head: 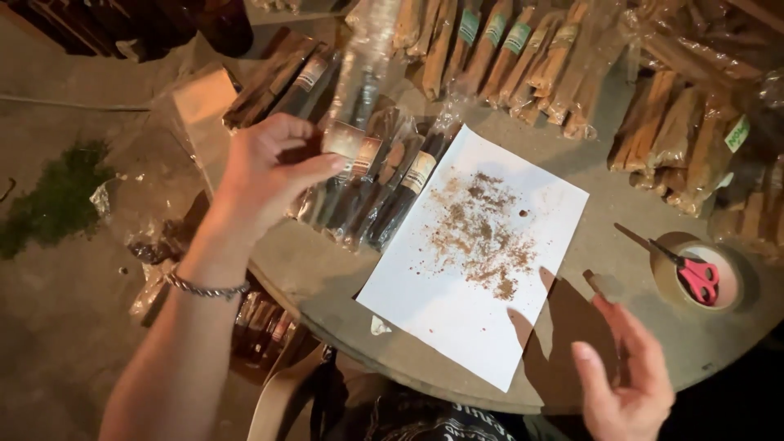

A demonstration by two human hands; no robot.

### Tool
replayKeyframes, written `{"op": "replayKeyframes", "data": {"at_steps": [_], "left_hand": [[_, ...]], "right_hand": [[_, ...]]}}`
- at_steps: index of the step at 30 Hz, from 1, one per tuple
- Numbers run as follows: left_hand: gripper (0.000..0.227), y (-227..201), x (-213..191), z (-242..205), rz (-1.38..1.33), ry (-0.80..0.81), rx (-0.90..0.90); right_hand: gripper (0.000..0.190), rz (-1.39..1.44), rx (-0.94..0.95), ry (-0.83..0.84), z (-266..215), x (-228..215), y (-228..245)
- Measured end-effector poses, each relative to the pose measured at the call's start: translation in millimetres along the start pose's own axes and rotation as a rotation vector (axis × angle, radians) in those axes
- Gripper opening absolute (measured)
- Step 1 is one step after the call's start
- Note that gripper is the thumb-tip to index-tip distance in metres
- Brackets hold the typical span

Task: The person organizes small wood-like sticks on a paper, wraps them in plastic film, secures the packaging with tape, and cuts the tape using scissors.

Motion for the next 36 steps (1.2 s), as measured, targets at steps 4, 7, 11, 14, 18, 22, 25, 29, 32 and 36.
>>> {"op": "replayKeyframes", "data": {"at_steps": [4,7,11,14,18,22,25,29,32,36], "left_hand": [[0.019,-21,11,-25,0.155,-0.012,0.491],[0.01,-27,31,-44,0.117,0.143,0.614],[0.017,-22,79,-68,0.01,0.489,0.513],[0.024,-18,92,-79,0.056,0.562,0.273],[0.031,6,92,-89,0.052,0.548,0.207],[0.022,35,82,-96,0.037,0.557,0.095],[0.031,41,63,-96,-0.053,0.37,0.257],[0.023,33,38,-104,-0.314,0.009,0.413],[0.015,39,30,-96,-0.548,0.019,0.623],[0.02,17,24,-91,-0.488,-0.007,0.71]], "right_hand": [[0.055,0.508,0.151,0.099,31,-1,10],[0.057,0.892,0.147,0.276,67,17,38],[0.056,1.137,0.22,0.502,114,56,72],[0.04,1.085,0.616,0.354,138,65,98],[0.022,1.05,0.417,0.359,145,72,71],[0.015,1.043,0.421,0.252,148,60,46],[0.01,0.983,0.388,0.296,152,52,25],[0.007,0.887,0.431,0.494,146,50,13],[0.016,0.963,0.487,0.569,133,61,1],[0.016,0.996,0.468,0.606,119,75,-12]]}}
Point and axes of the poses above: each hand's wrist, its own z-axis towards the middle knuckle, its own x-axis out of the palm, y = z × x, the point moved 3 cm from there along z, towards the middle knuckle, and after that the axes turned 1 degree about y, right-handed, at the moved point
